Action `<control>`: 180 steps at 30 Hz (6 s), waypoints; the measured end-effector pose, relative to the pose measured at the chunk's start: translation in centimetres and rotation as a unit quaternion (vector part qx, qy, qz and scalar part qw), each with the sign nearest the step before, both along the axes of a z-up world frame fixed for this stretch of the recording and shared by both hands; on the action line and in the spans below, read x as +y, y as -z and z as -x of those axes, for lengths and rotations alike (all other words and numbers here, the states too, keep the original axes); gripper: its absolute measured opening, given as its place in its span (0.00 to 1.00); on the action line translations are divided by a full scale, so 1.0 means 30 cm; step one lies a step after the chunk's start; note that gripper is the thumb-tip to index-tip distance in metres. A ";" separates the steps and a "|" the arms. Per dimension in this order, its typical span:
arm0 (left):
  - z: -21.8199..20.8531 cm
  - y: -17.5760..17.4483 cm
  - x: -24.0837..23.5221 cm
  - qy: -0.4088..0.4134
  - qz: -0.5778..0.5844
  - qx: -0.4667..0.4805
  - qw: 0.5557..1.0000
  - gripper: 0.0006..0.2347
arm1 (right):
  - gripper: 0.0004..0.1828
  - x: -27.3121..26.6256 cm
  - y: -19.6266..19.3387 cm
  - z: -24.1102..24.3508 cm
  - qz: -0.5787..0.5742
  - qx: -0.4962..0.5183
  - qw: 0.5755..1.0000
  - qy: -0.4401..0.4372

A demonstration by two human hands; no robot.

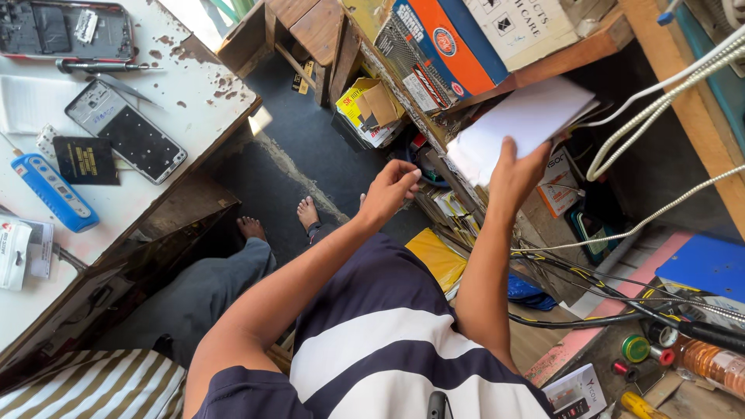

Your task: The person organizes small electronics parts and accessories at a cluttered workbench. They pick up and sort through packaged items like batteries and cables, placing them into a shelf unit while another person counts money nearby.

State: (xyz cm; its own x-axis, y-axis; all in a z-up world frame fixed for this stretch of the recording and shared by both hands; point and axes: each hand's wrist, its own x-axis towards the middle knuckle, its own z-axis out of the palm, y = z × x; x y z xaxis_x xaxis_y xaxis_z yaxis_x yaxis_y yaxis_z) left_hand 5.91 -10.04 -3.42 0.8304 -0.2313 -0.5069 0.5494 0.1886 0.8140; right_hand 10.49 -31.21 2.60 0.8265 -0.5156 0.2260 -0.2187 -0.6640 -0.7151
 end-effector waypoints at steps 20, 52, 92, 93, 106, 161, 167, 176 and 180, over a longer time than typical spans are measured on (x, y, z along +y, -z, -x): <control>-0.005 0.104 0.050 0.026 0.006 0.073 0.997 0.11 | 0.28 -0.079 0.063 -0.338 -0.277 0.080 0.957 -0.010; 0.046 0.037 0.086 -0.002 -0.015 0.077 0.997 0.12 | 0.28 -0.151 0.165 -0.143 -0.043 -0.031 0.997 -0.062; 0.259 -0.106 0.161 -0.326 -0.035 -0.122 0.937 0.11 | 0.29 0.325 0.090 0.198 -0.429 0.106 0.773 -0.455; 0.268 -0.105 0.158 -0.335 -0.035 -0.117 0.934 0.11 | 0.32 0.322 0.076 0.202 -0.403 0.107 0.776 -0.473; 0.363 0.049 0.108 -0.469 0.022 -0.072 0.880 0.10 | 0.13 0.312 0.058 0.210 -0.246 0.060 0.758 -0.601; 0.178 0.010 0.343 0.006 0.156 0.013 0.988 0.20 | 0.05 0.341 -0.392 -0.054 0.151 -0.249 0.887 -0.357; 0.192 0.024 0.319 -0.014 0.169 0.021 0.985 0.18 | 0.28 0.522 -0.545 0.340 -0.519 0.070 0.523 -0.673; 0.235 0.035 0.307 -0.064 0.233 -0.013 0.970 0.17 | 0.18 0.579 -0.414 0.377 -0.502 0.351 0.023 -0.790; 0.323 0.028 0.393 -0.153 0.262 -0.044 0.952 0.21 | 0.22 0.395 -0.224 0.336 -0.575 0.445 0.317 -0.609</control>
State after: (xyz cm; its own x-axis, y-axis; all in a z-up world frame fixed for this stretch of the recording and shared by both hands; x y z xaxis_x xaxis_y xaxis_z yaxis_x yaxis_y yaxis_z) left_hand -3.78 1.75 -4.26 0.9336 -0.1737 -0.3134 0.3372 0.7217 0.6045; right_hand 0.42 -19.36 9.34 0.0436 0.9900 -0.1341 -0.7565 -0.0550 -0.6516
